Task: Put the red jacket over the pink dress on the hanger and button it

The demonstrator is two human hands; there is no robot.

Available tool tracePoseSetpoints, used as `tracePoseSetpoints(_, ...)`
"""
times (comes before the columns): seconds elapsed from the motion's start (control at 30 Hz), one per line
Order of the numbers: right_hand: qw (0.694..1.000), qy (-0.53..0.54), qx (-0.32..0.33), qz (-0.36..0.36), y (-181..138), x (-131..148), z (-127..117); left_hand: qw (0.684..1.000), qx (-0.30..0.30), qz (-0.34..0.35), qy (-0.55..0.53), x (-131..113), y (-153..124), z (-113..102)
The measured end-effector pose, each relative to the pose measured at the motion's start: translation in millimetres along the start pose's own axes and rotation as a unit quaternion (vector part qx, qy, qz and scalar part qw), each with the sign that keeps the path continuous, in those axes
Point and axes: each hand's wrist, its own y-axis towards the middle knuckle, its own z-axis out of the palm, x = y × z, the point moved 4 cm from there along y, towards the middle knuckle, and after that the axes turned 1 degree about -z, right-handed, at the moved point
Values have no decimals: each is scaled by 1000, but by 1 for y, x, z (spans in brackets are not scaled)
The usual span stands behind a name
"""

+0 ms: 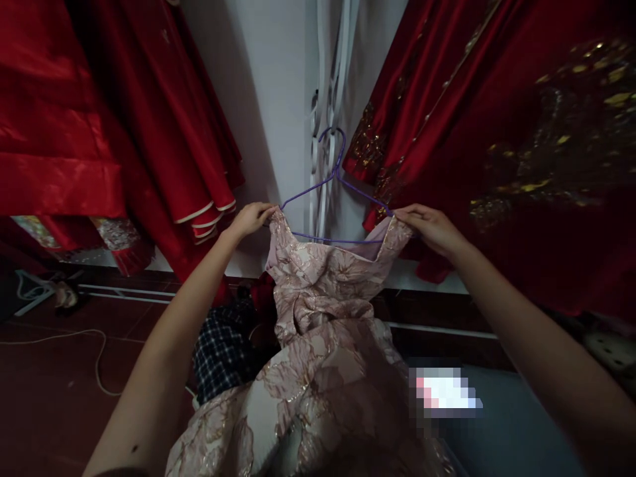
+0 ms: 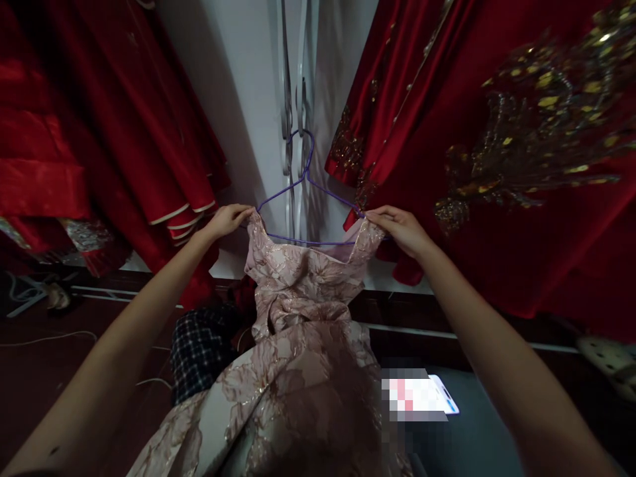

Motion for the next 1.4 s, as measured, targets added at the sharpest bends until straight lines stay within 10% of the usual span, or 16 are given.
tracePoseSetpoints(0.23,990,34,-133,-33,-11,-12,-17,985,-92,-90,118,11,-32,-8)
tracePoseSetpoints(0.37,982,-22,-169,82,-35,-41,-35,964,26,-138,226,22,-65,6)
tracePoseSetpoints(0.5,981,-132,44,136,-67,-45,-23,967,162,-66,184,-12,-87,29)
tracePoseSetpoints(0.67,952,-223,206,39,-91,-7,9,988,80,119,62,-101,-65,40)
tracePoseSetpoints(0.97,910,-372,36,-177,-48,42,27,960,39,230,155,-133,-35,110)
tracePoseSetpoints(1.4,769,-612,-15,-182,-26,-9,-62,954,28,208,216,-153,-78,61)
